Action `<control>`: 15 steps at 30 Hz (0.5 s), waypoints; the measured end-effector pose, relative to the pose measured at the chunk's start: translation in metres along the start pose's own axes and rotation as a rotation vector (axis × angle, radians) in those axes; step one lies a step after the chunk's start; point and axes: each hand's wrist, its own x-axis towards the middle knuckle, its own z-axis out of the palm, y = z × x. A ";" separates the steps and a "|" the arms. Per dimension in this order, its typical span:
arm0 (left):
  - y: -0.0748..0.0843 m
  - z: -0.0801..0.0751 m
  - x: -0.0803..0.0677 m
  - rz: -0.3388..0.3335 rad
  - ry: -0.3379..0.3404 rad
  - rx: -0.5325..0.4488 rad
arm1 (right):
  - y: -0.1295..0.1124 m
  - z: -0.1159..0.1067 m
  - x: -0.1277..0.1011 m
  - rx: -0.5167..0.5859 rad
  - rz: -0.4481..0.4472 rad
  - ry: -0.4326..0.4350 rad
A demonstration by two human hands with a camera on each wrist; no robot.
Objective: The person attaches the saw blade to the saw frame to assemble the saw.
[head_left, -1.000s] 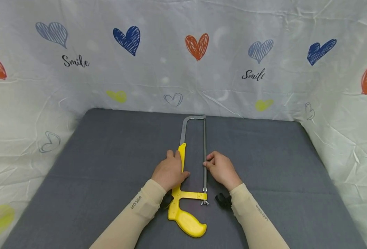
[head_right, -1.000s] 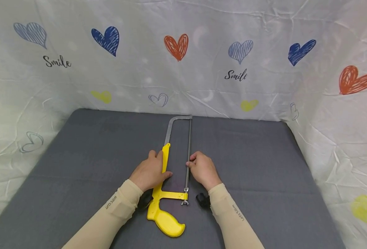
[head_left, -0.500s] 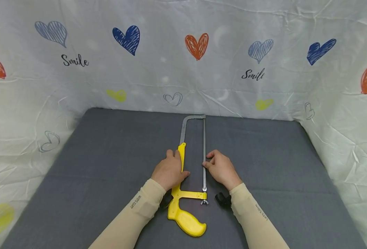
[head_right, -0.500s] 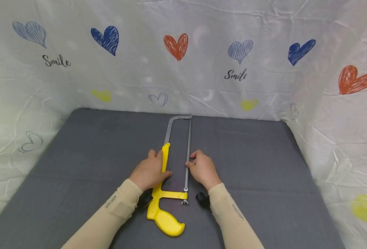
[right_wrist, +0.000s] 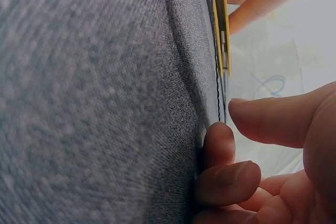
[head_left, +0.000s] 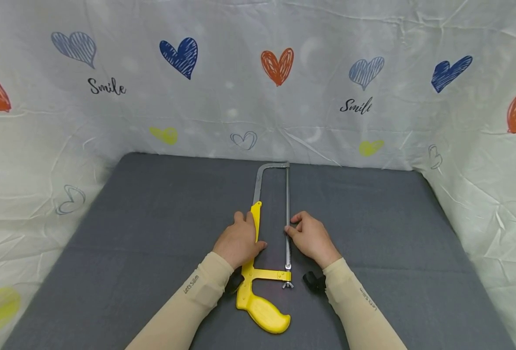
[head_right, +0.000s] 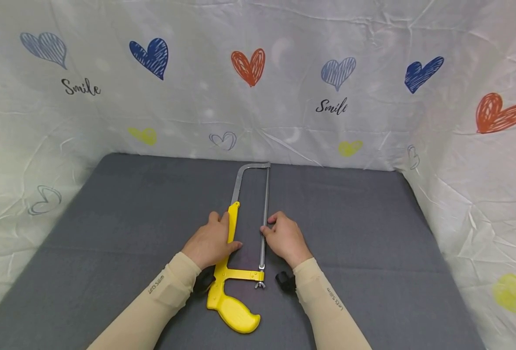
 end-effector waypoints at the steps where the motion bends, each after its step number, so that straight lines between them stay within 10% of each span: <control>1: -0.001 0.000 -0.001 -0.001 0.003 0.001 | -0.001 0.000 0.000 0.001 0.001 -0.001; 15: -0.002 -0.002 -0.003 -0.027 -0.001 -0.017 | -0.002 0.001 -0.012 -0.031 0.009 -0.018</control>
